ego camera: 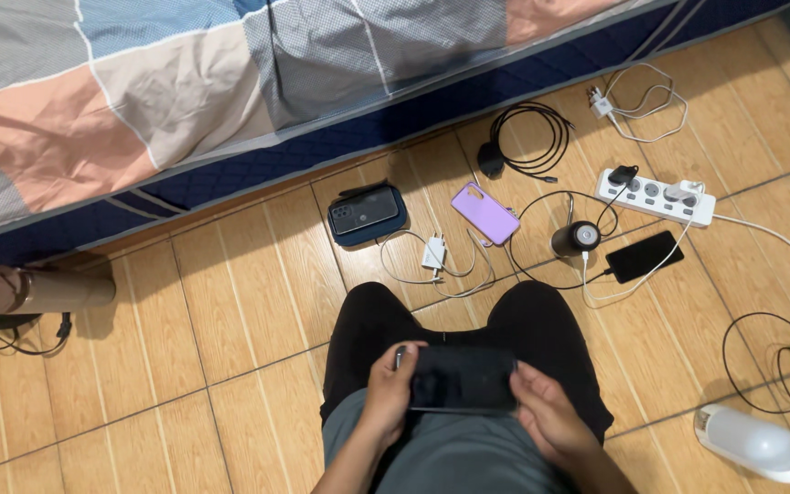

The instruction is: The person unplugs a charger from a wall socket, then sits on the floor and connects multiple smartphones and a portable speaker to a power strip using various cables. The person moves phones and cables around, plugs and unplugs devices, and places some phones on the bed.

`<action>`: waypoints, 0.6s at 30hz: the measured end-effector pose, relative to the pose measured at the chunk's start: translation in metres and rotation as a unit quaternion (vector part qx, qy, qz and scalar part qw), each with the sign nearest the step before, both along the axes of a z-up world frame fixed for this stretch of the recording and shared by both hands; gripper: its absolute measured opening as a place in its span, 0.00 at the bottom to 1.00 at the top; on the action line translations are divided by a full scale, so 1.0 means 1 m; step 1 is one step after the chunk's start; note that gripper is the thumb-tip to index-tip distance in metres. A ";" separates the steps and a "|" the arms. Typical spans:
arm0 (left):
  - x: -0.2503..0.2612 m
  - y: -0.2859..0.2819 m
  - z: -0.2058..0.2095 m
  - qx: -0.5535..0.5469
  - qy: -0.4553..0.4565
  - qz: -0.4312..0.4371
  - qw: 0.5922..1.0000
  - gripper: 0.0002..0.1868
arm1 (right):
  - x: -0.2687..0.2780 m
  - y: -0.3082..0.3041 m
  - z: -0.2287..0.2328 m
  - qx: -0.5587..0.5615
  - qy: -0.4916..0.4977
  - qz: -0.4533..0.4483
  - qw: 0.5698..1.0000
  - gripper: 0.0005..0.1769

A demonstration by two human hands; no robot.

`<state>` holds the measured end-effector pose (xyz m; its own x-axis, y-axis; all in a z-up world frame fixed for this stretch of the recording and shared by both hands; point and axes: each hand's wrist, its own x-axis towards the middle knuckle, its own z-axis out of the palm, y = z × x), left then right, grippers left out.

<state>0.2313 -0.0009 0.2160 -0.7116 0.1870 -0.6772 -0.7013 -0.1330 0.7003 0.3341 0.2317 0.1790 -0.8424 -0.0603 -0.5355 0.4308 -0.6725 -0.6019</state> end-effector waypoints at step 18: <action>-0.045 -0.004 0.047 0.046 0.066 -0.118 0.990 0.34 | -0.067 0.014 0.025 0.275 0.099 0.081 0.953 0.55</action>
<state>0.1859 -0.0052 0.2633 -0.7226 0.4150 -0.5528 -0.6232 -0.0453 0.7807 0.2669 0.2454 0.2041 -0.9336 0.0462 -0.3554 0.3437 -0.1655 -0.9244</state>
